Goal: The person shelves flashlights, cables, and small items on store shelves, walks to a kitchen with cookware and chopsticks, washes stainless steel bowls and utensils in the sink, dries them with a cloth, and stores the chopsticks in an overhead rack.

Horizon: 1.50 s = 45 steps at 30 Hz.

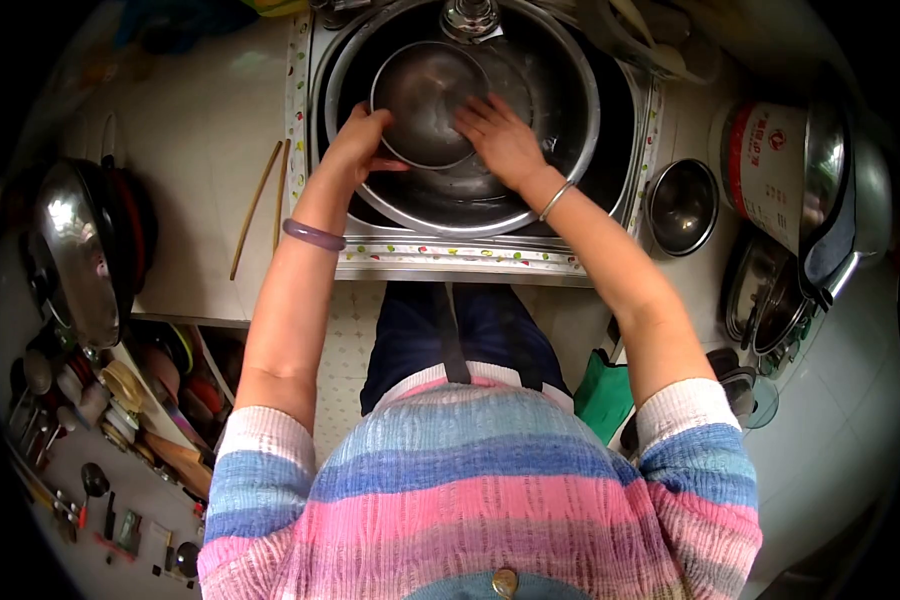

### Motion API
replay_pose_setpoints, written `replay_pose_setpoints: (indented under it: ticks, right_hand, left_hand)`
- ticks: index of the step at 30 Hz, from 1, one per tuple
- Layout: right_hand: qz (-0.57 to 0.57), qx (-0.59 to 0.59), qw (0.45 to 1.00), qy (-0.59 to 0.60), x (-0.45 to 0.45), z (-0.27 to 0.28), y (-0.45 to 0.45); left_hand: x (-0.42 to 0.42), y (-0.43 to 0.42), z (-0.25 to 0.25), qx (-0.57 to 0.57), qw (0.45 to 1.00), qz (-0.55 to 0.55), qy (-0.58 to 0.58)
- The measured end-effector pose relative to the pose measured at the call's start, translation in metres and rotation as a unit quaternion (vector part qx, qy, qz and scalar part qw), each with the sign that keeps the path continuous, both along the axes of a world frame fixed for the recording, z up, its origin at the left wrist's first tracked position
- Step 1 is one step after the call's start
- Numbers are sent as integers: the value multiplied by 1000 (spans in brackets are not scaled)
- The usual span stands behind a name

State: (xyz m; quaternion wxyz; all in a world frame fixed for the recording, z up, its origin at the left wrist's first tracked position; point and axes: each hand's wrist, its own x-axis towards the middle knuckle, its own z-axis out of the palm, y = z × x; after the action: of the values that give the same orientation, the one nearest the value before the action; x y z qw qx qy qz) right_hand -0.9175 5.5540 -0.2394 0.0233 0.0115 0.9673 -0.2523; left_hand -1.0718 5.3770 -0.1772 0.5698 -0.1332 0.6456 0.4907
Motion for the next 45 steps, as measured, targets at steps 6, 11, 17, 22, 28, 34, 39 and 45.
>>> replay_pose_setpoints:
  ticks: [6,11,17,22,28,34,39,45]
  right_hand:
    - [-112,-279,953,-33,-9,21,-86]
    - [2,-74,995,-74,7,-25,-7]
    - [-37,-171,984,11,-7,17,-72]
    - [80,38,996,-13,9,21,-35]
    - [179,226,949,129,-37,29,49]
    - [127,170,974,-82,-4,35,-12]
    - [-36,-411,895,-170,-6,47,-36]
    - [-147,-137,976,79,-17,70,-43]
  left_hand:
    - [79,15,-68,120,908,275,294]
    - [28,0,-13,-5,991,80,108]
    - [73,9,-49,-5,941,177,287]
    - [61,8,2,69,963,215,149]
    - [39,6,20,21,994,33,100]
    - [38,13,16,31,984,117,129]
    - [43,10,16,40,979,181,79]
    - [49,6,5,83,975,195,70]
